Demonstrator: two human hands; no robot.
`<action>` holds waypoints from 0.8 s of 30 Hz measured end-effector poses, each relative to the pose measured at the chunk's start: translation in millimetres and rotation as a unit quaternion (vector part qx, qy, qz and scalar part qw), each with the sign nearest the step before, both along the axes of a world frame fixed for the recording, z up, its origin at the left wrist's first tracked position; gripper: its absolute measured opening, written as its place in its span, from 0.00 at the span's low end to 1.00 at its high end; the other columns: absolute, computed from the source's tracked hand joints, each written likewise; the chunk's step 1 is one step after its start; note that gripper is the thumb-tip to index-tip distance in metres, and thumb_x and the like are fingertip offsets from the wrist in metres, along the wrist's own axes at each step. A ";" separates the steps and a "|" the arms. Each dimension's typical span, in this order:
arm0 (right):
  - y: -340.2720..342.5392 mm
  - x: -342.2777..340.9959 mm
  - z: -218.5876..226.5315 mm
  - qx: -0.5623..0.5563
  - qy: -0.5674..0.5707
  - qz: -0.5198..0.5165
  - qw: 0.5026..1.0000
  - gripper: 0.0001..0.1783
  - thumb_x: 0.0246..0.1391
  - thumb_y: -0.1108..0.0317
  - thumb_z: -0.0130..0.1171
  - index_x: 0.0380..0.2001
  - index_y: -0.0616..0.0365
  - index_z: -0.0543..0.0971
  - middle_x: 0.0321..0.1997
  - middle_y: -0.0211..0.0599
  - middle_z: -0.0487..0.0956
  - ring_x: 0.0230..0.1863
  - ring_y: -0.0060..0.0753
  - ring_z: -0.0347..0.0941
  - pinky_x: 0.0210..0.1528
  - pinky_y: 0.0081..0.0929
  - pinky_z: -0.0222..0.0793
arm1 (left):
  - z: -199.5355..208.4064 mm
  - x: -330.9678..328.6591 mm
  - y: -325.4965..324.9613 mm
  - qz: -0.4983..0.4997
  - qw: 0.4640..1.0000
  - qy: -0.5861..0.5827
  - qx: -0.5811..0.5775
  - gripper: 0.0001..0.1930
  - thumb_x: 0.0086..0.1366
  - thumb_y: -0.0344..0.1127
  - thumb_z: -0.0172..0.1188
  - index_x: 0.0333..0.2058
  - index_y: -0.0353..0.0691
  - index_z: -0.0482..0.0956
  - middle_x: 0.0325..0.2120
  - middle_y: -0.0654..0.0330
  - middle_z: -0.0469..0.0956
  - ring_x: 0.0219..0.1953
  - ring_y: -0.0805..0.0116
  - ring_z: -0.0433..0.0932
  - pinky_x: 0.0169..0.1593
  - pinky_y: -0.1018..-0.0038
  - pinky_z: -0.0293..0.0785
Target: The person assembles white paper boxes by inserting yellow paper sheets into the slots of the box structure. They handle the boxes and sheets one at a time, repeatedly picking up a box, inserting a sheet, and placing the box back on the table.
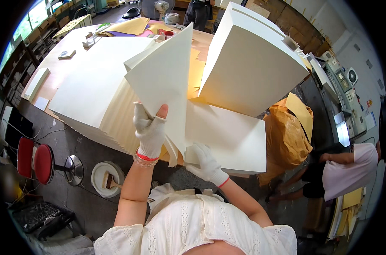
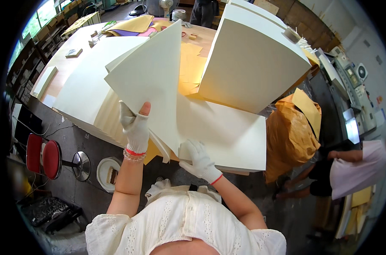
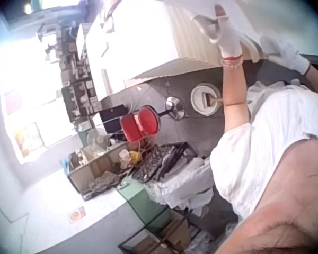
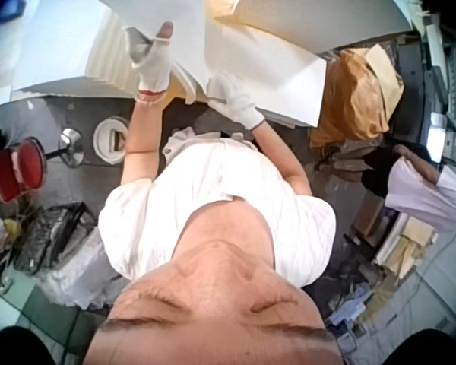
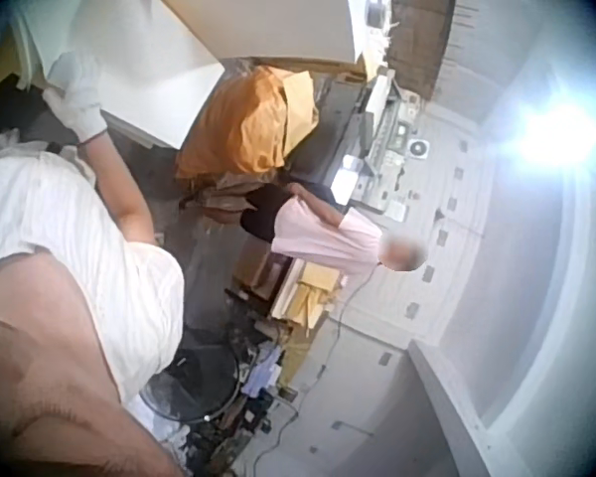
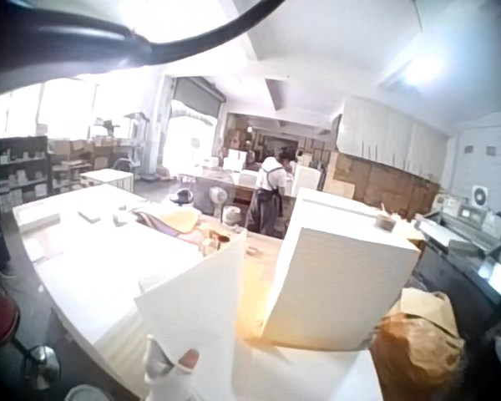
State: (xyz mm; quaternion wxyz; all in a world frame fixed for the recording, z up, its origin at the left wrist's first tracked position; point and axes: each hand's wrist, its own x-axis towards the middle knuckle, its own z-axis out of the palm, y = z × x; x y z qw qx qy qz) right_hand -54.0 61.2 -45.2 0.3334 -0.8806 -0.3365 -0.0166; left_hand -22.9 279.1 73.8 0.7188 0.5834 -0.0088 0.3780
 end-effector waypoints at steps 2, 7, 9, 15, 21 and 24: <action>-7.1 -3.0 2.1 0.006 0.023 -0.014 1.000 0.40 0.44 0.60 0.67 0.59 0.59 0.63 0.62 0.51 0.63 0.63 0.59 0.57 0.67 0.51 0.50 | 4.1 0.8 -5.0 -0.024 0.999 -0.018 -0.014 0.12 0.63 0.27 0.61 0.43 0.35 0.70 0.32 0.66 0.75 0.31 0.81 0.71 0.35 0.81 0.71; -14.7 -8.4 -0.8 -0.020 0.002 -0.006 1.000 0.37 0.43 0.61 0.66 0.57 0.59 0.65 0.61 0.51 0.64 0.63 0.59 0.57 0.67 0.48 0.51 | 5.5 5.1 -9.1 -0.031 0.998 -0.015 0.044 0.13 0.63 0.27 0.60 0.45 0.34 0.70 0.32 0.65 0.75 0.31 0.81 0.72 0.33 0.81 0.71; -11.2 -5.7 -0.5 -0.052 -0.022 0.038 0.998 0.37 0.42 0.59 0.67 0.57 0.58 0.67 0.61 0.52 0.65 0.64 0.58 0.57 0.67 0.51 0.50 | 9.2 7.6 -10.1 -0.027 0.999 -0.007 0.038 0.12 0.62 0.27 0.60 0.43 0.34 0.69 0.31 0.64 0.74 0.29 0.80 0.71 0.33 0.81 0.71; -5.0 -16.0 2.7 -0.145 -0.098 0.029 0.984 0.35 0.39 0.60 0.67 0.54 0.51 0.70 0.60 0.51 0.64 0.63 0.60 0.54 0.64 0.62 0.48 | 13.9 13.4 0.8 -0.028 0.997 0.075 0.000 0.09 0.61 0.26 0.59 0.39 0.35 0.69 0.29 0.64 0.74 0.29 0.80 0.71 0.32 0.80 0.71; -6.5 -18.5 2.8 -0.196 -0.107 0.030 0.974 0.38 0.42 0.56 0.65 0.59 0.50 0.68 0.63 0.50 0.62 0.65 0.60 0.53 0.65 0.62 0.47 | 36.0 34.9 21.3 -0.026 0.998 -0.007 -0.061 0.08 0.61 0.26 0.57 0.39 0.36 0.71 0.32 0.63 0.76 0.29 0.80 0.71 0.33 0.80 0.70; -6.2 -17.9 5.3 -0.187 -0.096 0.028 0.977 0.39 0.42 0.57 0.65 0.59 0.50 0.67 0.64 0.50 0.62 0.65 0.58 0.54 0.65 0.61 0.48 | 52.6 42.8 28.3 -0.004 0.999 -0.038 -0.036 0.08 0.61 0.27 0.59 0.39 0.36 0.72 0.31 0.65 0.76 0.30 0.81 0.70 0.33 0.82 0.69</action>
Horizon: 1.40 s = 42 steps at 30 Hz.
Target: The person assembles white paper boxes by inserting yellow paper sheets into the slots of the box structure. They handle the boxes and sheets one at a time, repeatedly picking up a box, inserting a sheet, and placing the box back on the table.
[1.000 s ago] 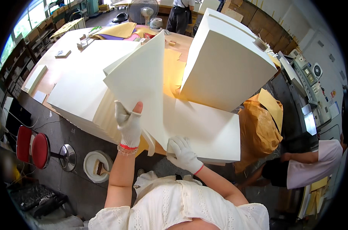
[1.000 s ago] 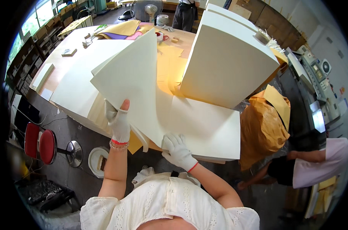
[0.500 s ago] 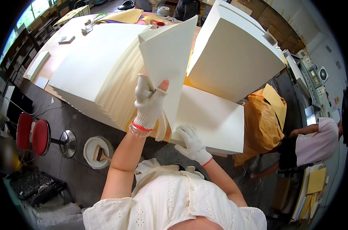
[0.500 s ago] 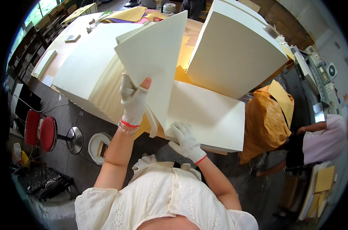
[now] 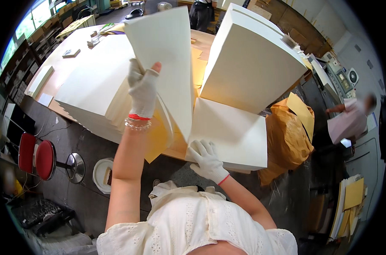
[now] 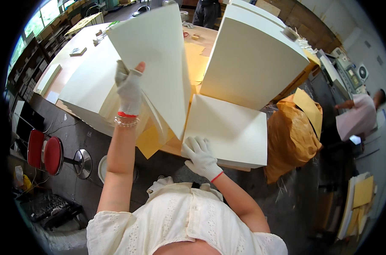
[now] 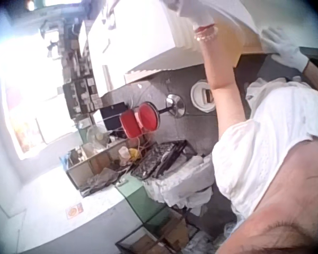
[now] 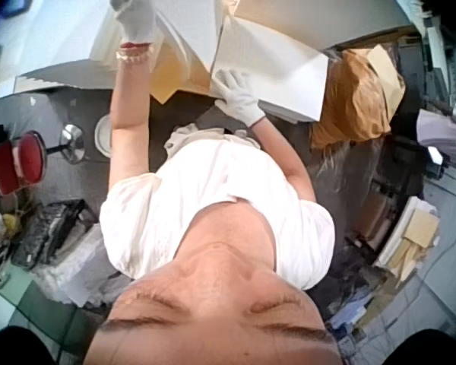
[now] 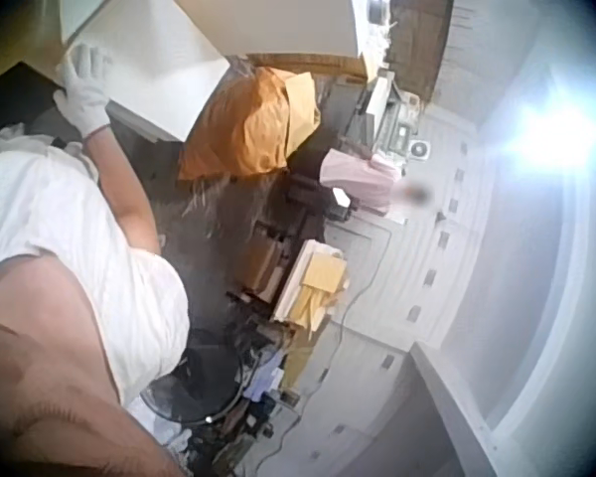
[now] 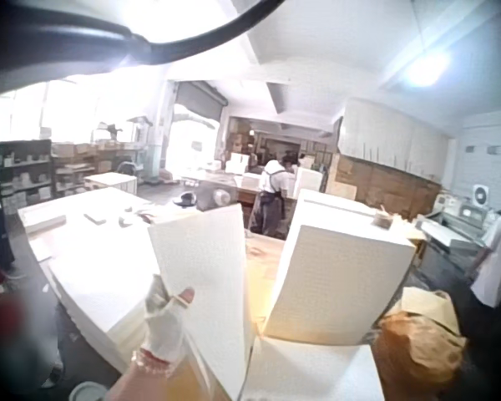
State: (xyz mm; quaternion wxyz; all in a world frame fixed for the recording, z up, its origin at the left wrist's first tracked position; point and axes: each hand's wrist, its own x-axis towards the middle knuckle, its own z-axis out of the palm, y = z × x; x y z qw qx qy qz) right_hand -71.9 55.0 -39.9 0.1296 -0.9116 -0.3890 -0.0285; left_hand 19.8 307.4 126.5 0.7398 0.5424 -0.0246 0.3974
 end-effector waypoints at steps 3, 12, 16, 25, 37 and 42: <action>-0.1 -1.2 2.7 0.029 0.008 0.001 1.000 0.39 0.39 0.59 0.66 0.58 0.50 0.68 0.63 0.48 0.63 0.65 0.57 0.54 0.65 0.60 0.48 | 15.6 -1.2 5.2 0.032 0.997 -0.010 0.064 0.09 0.61 0.29 0.61 0.39 0.37 0.73 0.31 0.66 0.76 0.30 0.82 0.70 0.32 0.83 0.68; -50.8 15.1 26.8 0.637 0.506 -0.095 0.574 0.38 0.57 0.44 0.54 0.64 0.54 0.61 0.66 0.42 0.63 0.63 0.51 0.63 0.64 0.54 0.57 | 26.1 -38.5 -61.8 0.039 0.962 -0.068 0.263 0.14 0.61 0.29 0.63 0.43 0.35 0.71 0.29 0.64 0.75 0.31 0.76 0.75 0.33 0.78 0.72; -112.4 18.6 76.3 0.706 0.584 -0.069 0.395 0.42 0.58 0.36 0.47 0.66 0.52 0.58 0.65 0.44 0.63 0.63 0.50 0.63 0.64 0.56 0.57 | -8.7 -62.0 -114.0 0.004 0.852 -0.129 0.507 0.23 0.53 0.22 0.60 0.50 0.39 0.73 0.41 0.54 0.79 0.34 0.60 0.81 0.35 0.71 0.78; -248.7 -17.3 50.1 0.723 0.457 -0.259 0.448 0.33 0.63 0.40 0.43 0.57 0.57 0.68 0.54 0.38 0.75 0.54 0.35 0.72 0.55 0.34 0.70 | -103.3 -126.6 -236.4 -0.194 0.726 -0.158 0.641 0.16 0.60 0.30 0.54 0.48 0.37 0.71 0.45 0.57 0.75 0.40 0.65 0.77 0.24 0.79 0.75; -268.0 -38.7 25.3 0.611 0.461 -0.300 0.570 0.28 0.50 0.75 0.58 0.57 0.65 0.67 0.49 0.39 0.76 0.48 0.33 0.75 0.50 0.32 0.73 | -157.1 -36.2 -169.5 -0.228 0.786 0.198 0.539 0.42 0.57 0.48 0.64 0.64 0.36 0.55 0.63 0.46 0.59 0.64 0.52 0.60 0.64 0.62 0.58; -247.1 -49.9 72.3 0.593 0.376 -0.344 0.624 0.31 0.47 0.79 0.56 0.58 0.65 0.65 0.51 0.39 0.75 0.50 0.32 0.74 0.52 0.30 0.71 | -143.5 27.9 -123.9 -0.225 0.751 0.463 0.414 0.48 0.55 0.50 0.65 0.66 0.32 0.49 0.64 0.46 0.60 0.64 0.53 0.62 0.64 0.68 0.60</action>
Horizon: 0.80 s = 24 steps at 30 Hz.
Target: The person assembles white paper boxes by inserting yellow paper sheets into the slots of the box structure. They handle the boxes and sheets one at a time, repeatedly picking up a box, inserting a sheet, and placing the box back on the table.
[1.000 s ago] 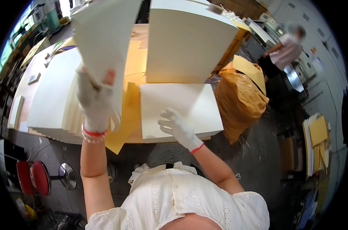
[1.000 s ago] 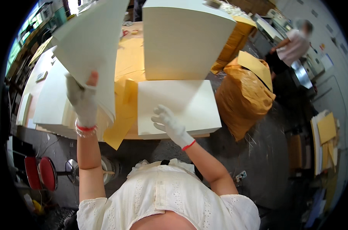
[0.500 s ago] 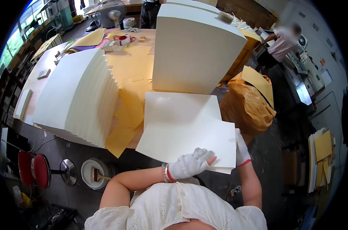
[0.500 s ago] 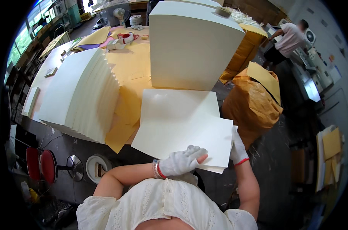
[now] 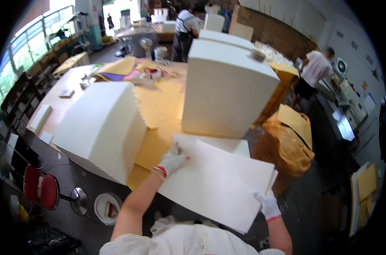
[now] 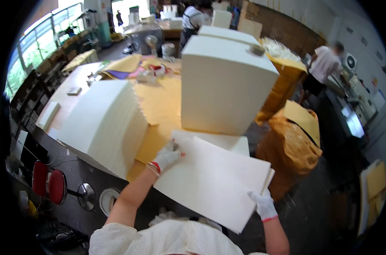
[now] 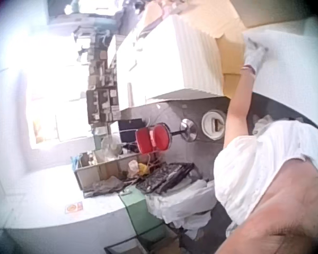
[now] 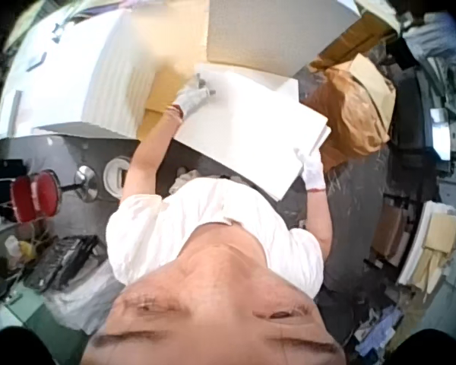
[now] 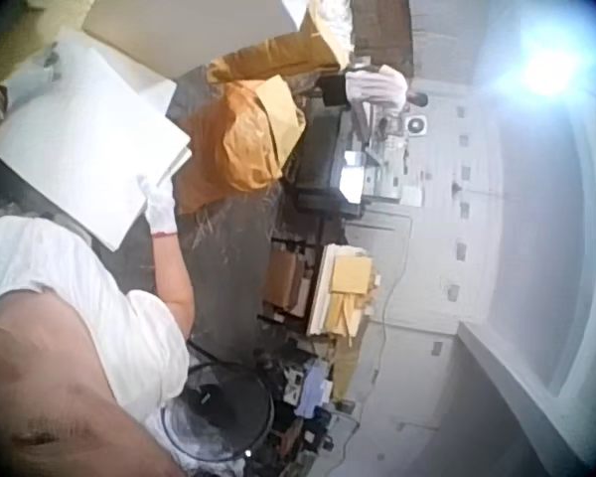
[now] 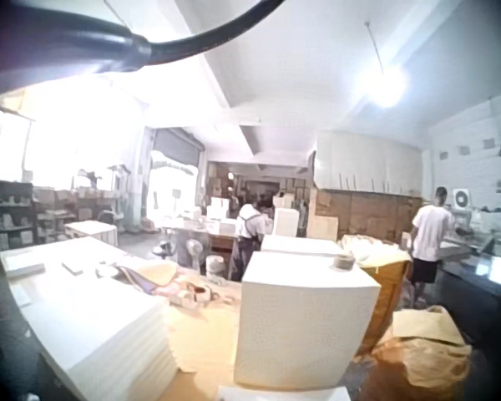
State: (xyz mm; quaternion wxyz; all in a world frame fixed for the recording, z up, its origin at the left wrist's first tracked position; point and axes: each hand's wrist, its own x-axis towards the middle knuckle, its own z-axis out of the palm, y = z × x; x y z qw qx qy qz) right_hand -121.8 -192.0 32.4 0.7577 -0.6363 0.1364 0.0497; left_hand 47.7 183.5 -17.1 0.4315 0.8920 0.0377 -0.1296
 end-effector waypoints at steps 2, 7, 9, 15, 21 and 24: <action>2.9 -4.5 13.2 0.010 -0.049 0.014 0.999 0.33 0.46 0.75 0.59 0.58 0.63 0.66 0.51 0.38 0.75 0.49 0.33 0.74 0.49 0.28 0.72 | 0.2 10.3 12.0 -0.009 0.996 -0.005 -0.091 0.51 0.52 0.49 0.68 0.65 0.27 0.48 0.61 0.44 0.63 0.63 0.54 0.63 0.64 0.69 0.59; 12.8 -9.3 32.8 -0.037 -0.022 0.005 0.999 0.29 0.45 0.80 0.58 0.55 0.63 0.68 0.46 0.36 0.77 0.44 0.30 0.75 0.48 0.28 0.72 | -50.9 14.9 34.7 -0.030 0.914 0.042 -0.402 0.38 0.56 0.41 0.68 0.60 0.32 0.60 0.52 0.54 0.72 0.55 0.63 0.71 0.58 0.69 0.67; 20.4 -7.2 50.3 -0.036 -0.054 0.007 0.998 0.29 0.45 0.80 0.58 0.55 0.63 0.69 0.46 0.36 0.77 0.44 0.29 0.75 0.48 0.28 0.72 | -21.1 13.6 35.4 -0.048 0.872 0.102 -0.477 0.28 0.60 0.38 0.65 0.56 0.37 0.67 0.49 0.60 0.74 0.50 0.68 0.74 0.53 0.70 0.72; 11.6 5.5 97.9 -0.191 -0.128 0.068 0.971 0.28 0.46 0.79 0.61 0.54 0.63 0.70 0.43 0.36 0.79 0.42 0.29 0.77 0.44 0.27 0.74 | 30.1 -17.5 59.2 -0.030 0.819 0.009 -0.573 0.19 0.59 0.31 0.64 0.49 0.38 0.74 0.41 0.64 0.78 0.44 0.74 0.75 0.47 0.73 0.74; -43.8 84.5 63.6 -0.321 -0.180 0.009 0.930 0.32 0.43 0.80 0.66 0.54 0.63 0.67 0.42 0.37 0.80 0.43 0.31 0.77 0.45 0.27 0.74 | 84.0 -19.0 49.5 0.017 0.859 -0.176 -0.481 0.17 0.57 0.23 0.63 0.46 0.37 0.74 0.38 0.65 0.79 0.41 0.76 0.76 0.45 0.77 0.73; -57.1 113.7 28.0 -0.311 -0.203 0.019 0.928 0.35 0.42 0.79 0.68 0.56 0.61 0.66 0.46 0.36 0.78 0.46 0.31 0.75 0.48 0.28 0.73 | 73.2 -22.4 44.6 0.051 0.856 -0.141 -0.494 0.15 0.57 0.22 0.62 0.45 0.36 0.75 0.41 0.64 0.77 0.43 0.77 0.75 0.46 0.77 0.73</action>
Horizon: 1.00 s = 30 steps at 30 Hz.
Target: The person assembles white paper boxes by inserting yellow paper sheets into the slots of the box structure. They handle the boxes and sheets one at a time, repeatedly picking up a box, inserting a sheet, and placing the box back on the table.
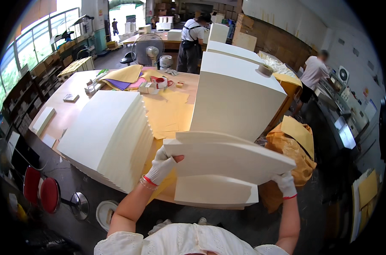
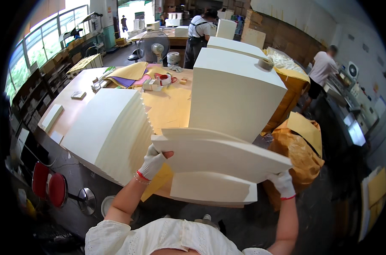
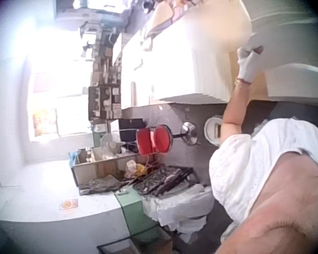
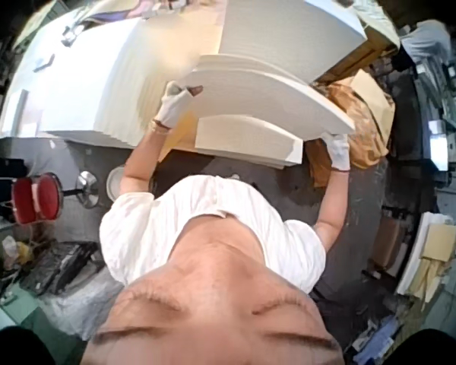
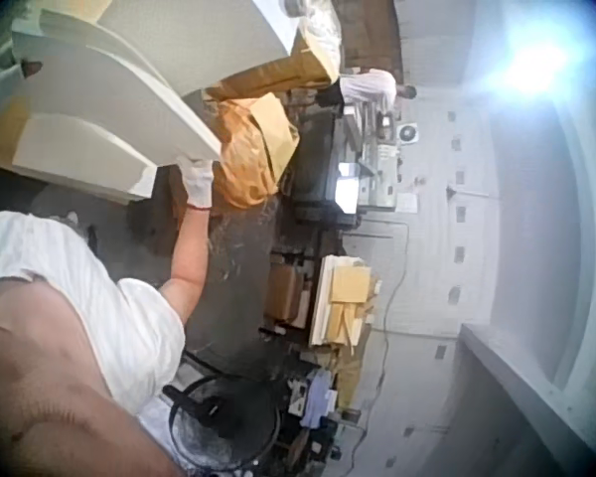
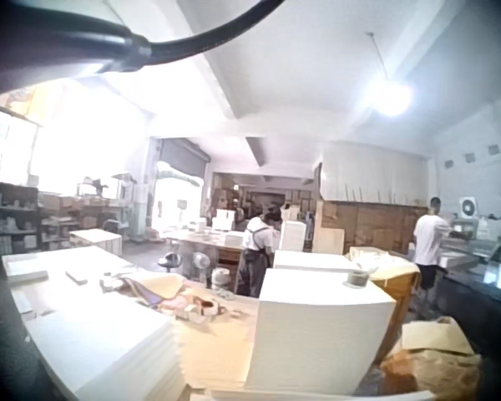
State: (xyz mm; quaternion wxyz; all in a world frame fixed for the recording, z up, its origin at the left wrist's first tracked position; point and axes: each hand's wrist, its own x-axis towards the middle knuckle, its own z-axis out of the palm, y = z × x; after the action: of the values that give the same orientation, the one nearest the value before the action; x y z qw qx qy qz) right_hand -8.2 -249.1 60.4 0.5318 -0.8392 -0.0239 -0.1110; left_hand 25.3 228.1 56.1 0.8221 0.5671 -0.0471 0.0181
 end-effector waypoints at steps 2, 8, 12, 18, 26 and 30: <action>-2.8 10.5 -20.9 0.026 -0.034 0.027 0.999 0.37 0.42 0.78 0.68 0.57 0.59 0.66 0.50 0.36 0.76 0.50 0.31 0.73 0.50 0.29 0.72 | -1.9 0.3 -7.0 0.006 0.998 -0.032 0.046 0.19 0.56 0.19 0.62 0.47 0.36 0.73 0.42 0.63 0.77 0.43 0.77 0.75 0.47 0.77 0.74; 21.0 47.4 -12.7 0.253 -0.087 0.140 0.953 0.48 0.39 0.72 0.72 0.64 0.59 0.60 0.58 0.36 0.70 0.57 0.34 0.68 0.58 0.33 0.68 | 18.3 0.9 -9.5 0.028 0.992 0.009 0.121 0.28 0.53 0.19 0.65 0.53 0.38 0.68 0.41 0.64 0.77 0.45 0.77 0.74 0.47 0.78 0.74; 25.5 56.5 -13.1 0.284 -0.114 0.147 0.941 0.50 0.39 0.69 0.72 0.65 0.61 0.58 0.60 0.37 0.69 0.60 0.34 0.66 0.61 0.34 0.65 | 16.9 2.4 -14.2 0.041 0.992 0.017 0.115 0.28 0.52 0.21 0.67 0.53 0.38 0.69 0.41 0.66 0.77 0.45 0.77 0.74 0.45 0.77 0.74; 21.0 56.3 -26.3 0.225 -0.210 0.082 0.948 0.46 0.43 0.70 0.71 0.64 0.64 0.59 0.62 0.41 0.67 0.60 0.36 0.66 0.60 0.33 0.67 | 0.7 15.8 -20.7 0.109 0.982 0.023 0.154 0.18 0.56 0.23 0.60 0.47 0.38 0.75 0.39 0.62 0.78 0.38 0.73 0.77 0.44 0.75 0.76; 23.5 51.9 -18.6 0.267 -0.084 0.121 0.952 0.32 0.49 0.78 0.62 0.58 0.61 0.64 0.52 0.37 0.73 0.52 0.28 0.71 0.53 0.29 0.68 | -46.3 27.8 2.7 0.115 0.987 -0.064 0.089 0.21 0.54 0.31 0.70 0.47 0.38 0.74 0.40 0.61 0.79 0.41 0.70 0.78 0.43 0.73 0.77; 26.7 46.5 -9.8 0.232 -0.162 0.108 0.953 0.34 0.51 0.78 0.61 0.60 0.61 0.61 0.52 0.37 0.72 0.53 0.28 0.70 0.55 0.29 0.67 | -36.5 21.6 -10.1 0.131 0.983 -0.059 0.116 0.18 0.57 0.34 0.67 0.46 0.41 0.75 0.41 0.66 0.77 0.46 0.73 0.73 0.49 0.74 0.69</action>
State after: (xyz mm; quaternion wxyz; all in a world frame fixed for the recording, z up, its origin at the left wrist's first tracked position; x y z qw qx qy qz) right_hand 38.4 -222.4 50.7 0.7100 -0.6557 -0.1732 -0.1897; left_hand 47.0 218.1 19.6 0.7374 0.6575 -0.0223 0.1533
